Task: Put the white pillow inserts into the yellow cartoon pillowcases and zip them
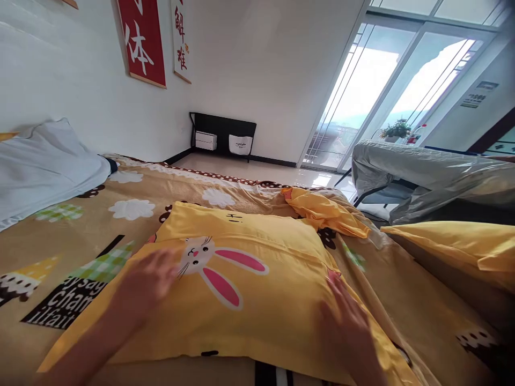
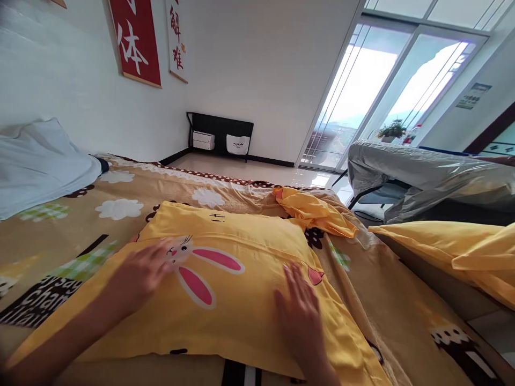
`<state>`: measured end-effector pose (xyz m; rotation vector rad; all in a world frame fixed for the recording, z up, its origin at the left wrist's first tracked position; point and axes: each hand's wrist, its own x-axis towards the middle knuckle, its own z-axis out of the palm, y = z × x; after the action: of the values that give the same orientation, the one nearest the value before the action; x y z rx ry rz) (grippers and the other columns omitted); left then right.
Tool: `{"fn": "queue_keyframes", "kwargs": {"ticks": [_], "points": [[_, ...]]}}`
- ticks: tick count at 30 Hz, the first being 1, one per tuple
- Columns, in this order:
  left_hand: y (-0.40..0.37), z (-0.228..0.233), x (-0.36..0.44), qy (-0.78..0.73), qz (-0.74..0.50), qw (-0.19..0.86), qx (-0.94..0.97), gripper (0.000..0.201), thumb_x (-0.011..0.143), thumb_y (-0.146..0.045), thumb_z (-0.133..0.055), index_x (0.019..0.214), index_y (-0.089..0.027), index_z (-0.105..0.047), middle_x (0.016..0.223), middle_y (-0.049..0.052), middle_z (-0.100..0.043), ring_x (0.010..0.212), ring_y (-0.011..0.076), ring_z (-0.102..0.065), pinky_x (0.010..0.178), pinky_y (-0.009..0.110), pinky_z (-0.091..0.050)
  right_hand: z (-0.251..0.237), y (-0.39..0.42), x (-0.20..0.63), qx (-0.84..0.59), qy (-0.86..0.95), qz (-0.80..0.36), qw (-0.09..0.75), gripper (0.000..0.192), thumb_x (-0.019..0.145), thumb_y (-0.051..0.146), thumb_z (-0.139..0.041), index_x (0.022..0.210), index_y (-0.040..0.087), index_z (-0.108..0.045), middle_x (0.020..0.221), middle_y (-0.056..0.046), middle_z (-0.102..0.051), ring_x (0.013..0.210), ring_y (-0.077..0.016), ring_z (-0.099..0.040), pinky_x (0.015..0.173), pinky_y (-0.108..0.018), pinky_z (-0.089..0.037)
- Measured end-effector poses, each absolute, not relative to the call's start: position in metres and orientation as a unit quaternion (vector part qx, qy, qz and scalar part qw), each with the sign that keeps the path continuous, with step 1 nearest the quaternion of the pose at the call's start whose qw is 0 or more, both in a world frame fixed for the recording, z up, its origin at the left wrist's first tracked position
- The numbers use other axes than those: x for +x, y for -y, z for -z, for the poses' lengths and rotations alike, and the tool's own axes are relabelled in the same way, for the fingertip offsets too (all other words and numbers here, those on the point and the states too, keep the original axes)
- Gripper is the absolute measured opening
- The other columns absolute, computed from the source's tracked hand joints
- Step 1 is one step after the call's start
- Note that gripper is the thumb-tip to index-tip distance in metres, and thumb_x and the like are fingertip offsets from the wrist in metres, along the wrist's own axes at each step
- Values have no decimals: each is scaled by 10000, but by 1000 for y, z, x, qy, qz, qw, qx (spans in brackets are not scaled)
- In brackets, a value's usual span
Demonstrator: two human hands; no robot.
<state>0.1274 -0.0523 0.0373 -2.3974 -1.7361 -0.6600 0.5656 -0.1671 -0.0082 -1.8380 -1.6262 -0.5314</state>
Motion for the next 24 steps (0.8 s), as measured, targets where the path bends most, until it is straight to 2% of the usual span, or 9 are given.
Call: {"fn": "queue_keyframes", "kwargs": {"ticks": [1,4,8,12,16,19,22,24], "points": [[46,-53,168,516,226,53,-825,487,934,-374,-322,1324,-196,-552,1343,121,-580,1229,298,-531,985,449,-419,-7,147,535,-670,643,199,312,557,945,454,-365,1449,217,-402,1458,-97,-466,1351,-272,-429,1079,-472,-376],[24,-75,265,406,267,50,-872,506,925,-210,-321,1413,-184,-455,1476,118,-445,1384,243,-379,1098,455,-331,-34,90,462,-633,698,150,299,519,971,380,-351,1454,195,-394,1514,-92,-381,1406,-225,-347,1129,-434,-305],[2,-42,311,428,271,4,-862,504,942,-214,-327,1428,-148,-444,1492,142,-413,1400,255,-356,1127,491,-298,-22,50,422,-656,709,80,245,526,959,253,-295,1470,159,-378,1509,-114,-383,1407,-237,-343,1133,-474,-274],[-4,-5,301,427,296,-5,-854,503,992,-319,-287,1454,-165,-417,1502,127,-400,1416,234,-328,1150,470,-272,-3,50,423,-648,727,83,213,541,957,237,-299,1490,160,-343,1543,-106,-318,1437,-237,-277,1152,-486,-233],[-8,3,272,413,278,13,-867,519,993,-383,-311,1491,-243,-352,1538,81,-348,1427,215,-303,1163,444,-246,-6,56,446,-650,726,79,211,551,988,422,-331,1502,227,-320,1560,-73,-288,1443,-233,-260,1171,-503,-190],[-13,7,239,459,262,14,-849,550,991,-437,-297,1505,-241,-321,1553,82,-317,1426,219,-305,1149,427,-273,-6,61,485,-705,683,53,182,627,968,547,-319,1519,253,-268,1574,-58,-251,1454,-235,-231,1169,-536,-180],[-19,9,201,498,220,6,-839,585,983,-490,-277,1499,-221,-338,1551,85,-320,1427,219,-302,1160,416,-247,7,73,535,-746,648,36,150,632,971,553,-266,1525,251,-242,1574,-40,-257,1458,-211,-218,1175,-526,-180],[-22,9,174,546,183,-4,-818,589,976,-509,-258,1490,-238,-357,1562,62,-300,1442,230,-266,1169,443,-204,22,85,568,-761,627,43,159,636,969,554,-245,1522,241,-256,1573,-45,-261,1459,-221,-214,1173,-528,-184]]}}
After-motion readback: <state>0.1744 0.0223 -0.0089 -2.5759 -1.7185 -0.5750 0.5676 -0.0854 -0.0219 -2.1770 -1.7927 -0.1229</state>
